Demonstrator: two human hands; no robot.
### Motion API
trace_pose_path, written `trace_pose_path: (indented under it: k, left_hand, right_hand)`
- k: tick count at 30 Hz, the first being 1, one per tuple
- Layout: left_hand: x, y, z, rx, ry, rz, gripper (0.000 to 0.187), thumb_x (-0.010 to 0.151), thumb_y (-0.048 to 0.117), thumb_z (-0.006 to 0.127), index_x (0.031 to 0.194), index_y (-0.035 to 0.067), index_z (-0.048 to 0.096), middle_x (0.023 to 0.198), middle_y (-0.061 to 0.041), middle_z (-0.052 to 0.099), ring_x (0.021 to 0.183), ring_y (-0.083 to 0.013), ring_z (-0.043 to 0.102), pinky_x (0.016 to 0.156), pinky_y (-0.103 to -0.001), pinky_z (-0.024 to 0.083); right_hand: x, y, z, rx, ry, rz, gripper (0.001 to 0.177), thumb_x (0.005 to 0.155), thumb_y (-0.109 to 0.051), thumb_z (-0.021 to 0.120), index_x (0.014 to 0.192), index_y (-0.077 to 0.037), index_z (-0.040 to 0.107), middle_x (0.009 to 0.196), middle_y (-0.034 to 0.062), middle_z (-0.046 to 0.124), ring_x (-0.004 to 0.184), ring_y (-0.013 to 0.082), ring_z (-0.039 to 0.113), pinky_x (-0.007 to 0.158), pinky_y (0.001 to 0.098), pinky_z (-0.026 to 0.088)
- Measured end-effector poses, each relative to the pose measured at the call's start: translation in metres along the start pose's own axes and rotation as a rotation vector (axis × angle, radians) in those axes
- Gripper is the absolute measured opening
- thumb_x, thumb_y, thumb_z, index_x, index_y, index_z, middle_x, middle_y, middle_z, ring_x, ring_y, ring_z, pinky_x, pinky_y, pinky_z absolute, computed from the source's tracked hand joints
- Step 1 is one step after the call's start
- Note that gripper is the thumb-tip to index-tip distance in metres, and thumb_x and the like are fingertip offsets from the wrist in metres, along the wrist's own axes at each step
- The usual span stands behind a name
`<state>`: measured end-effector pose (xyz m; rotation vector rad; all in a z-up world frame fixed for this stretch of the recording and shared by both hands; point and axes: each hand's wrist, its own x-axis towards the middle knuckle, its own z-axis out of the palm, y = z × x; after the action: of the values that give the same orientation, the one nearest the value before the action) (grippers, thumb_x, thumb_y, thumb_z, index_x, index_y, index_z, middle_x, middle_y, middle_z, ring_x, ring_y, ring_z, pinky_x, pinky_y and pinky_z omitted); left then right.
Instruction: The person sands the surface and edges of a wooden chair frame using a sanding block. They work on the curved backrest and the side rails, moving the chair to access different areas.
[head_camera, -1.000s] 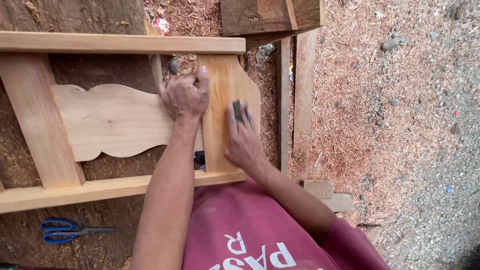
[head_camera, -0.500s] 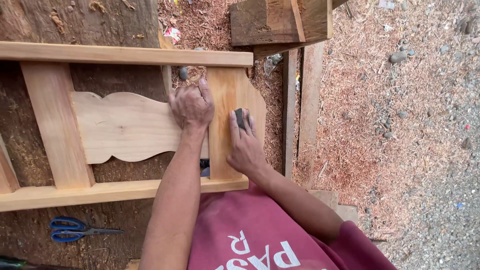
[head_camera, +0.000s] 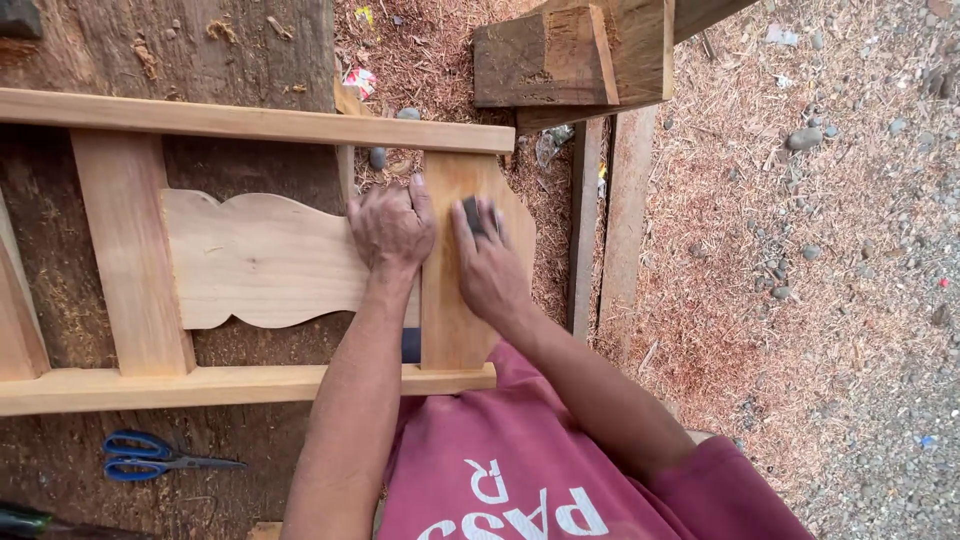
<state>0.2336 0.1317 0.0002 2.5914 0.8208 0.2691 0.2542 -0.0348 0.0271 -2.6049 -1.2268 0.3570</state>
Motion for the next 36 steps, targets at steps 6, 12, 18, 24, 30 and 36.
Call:
trace_pose_path:
  k: [6,12,18,24,30,36]
  left_hand:
    - [0.000,-0.003,-0.010,-0.141,-0.004,0.007,0.041,0.105,0.037,0.054,0.078,0.014,0.074,0.083,-0.008,0.074,0.090,-0.0259,0.073,0.087,-0.045,0.051]
    - [0.116,0.011,-0.053,-0.373,0.126,0.307,0.030,0.104,0.019,0.055,0.077,0.008,0.059,0.073,-0.008,0.058,0.067,-0.0213,0.052,0.065,-0.039,0.043]
    - [0.165,0.026,-0.046,-0.058,-0.779,-0.002,0.060,0.105,0.066,0.043,0.097,0.011,0.066,0.096,-0.016,0.068,0.092,-0.0364,0.065,0.074,-0.053,0.050]
    - [0.143,0.000,-0.045,-0.528,-0.346,0.357,0.029,0.102,0.038,0.058,0.092,0.013,0.069,0.092,-0.008,0.074,0.082,-0.0288,0.070,0.066,-0.048,0.056]
    - [0.142,0.008,-0.043,-0.088,-0.678,0.056,0.064,0.102,0.071,0.049,0.096,0.010,0.068,0.097,-0.017,0.070,0.086,-0.0348,0.068,0.058,-0.052,0.055]
    - [0.135,0.022,-0.036,0.039,-0.596,0.124,0.068,0.104,0.068,0.037,0.089,0.017,0.079,0.084,-0.018,0.074,0.080,-0.0396,0.071,0.061,-0.052,0.052]
  right_hand:
    - [0.050,0.013,0.002,-0.013,0.017,-0.002,0.074,0.084,-0.021,0.056,0.153,0.004,0.045,0.120,0.0259,0.073,0.150,0.0389,0.038,0.124,0.0488,0.026]
    - [0.050,0.007,0.003,0.146,0.386,-0.049,0.062,0.075,0.010,0.059,0.136,0.003,0.059,0.106,0.0298,0.073,0.131,0.0470,0.054,0.116,0.0518,0.046]
    - [0.031,0.006,0.015,0.128,0.398,-0.008,0.078,0.061,0.004,0.055,0.139,-0.001,0.059,0.095,0.0252,0.069,0.129,0.0470,0.057,0.110,0.0536,0.054]
    - [0.041,-0.001,-0.009,0.189,0.373,0.031,0.076,0.056,0.005,0.045,0.130,-0.001,0.064,0.120,0.0248,0.059,0.120,0.0474,0.060,0.109,0.0566,0.051]
    - [0.017,-0.033,-0.024,0.175,-0.104,0.165,0.106,0.061,0.006,0.048,0.161,0.007,0.012,0.164,0.0383,0.020,0.157,0.0511,0.015,0.132,0.0533,0.016]
    - [0.011,-0.016,0.015,0.149,0.116,0.020,0.078,0.087,0.011,0.039,0.160,0.007,0.012,0.161,0.0467,0.011,0.156,0.0583,0.009,0.133,0.0604,0.014]
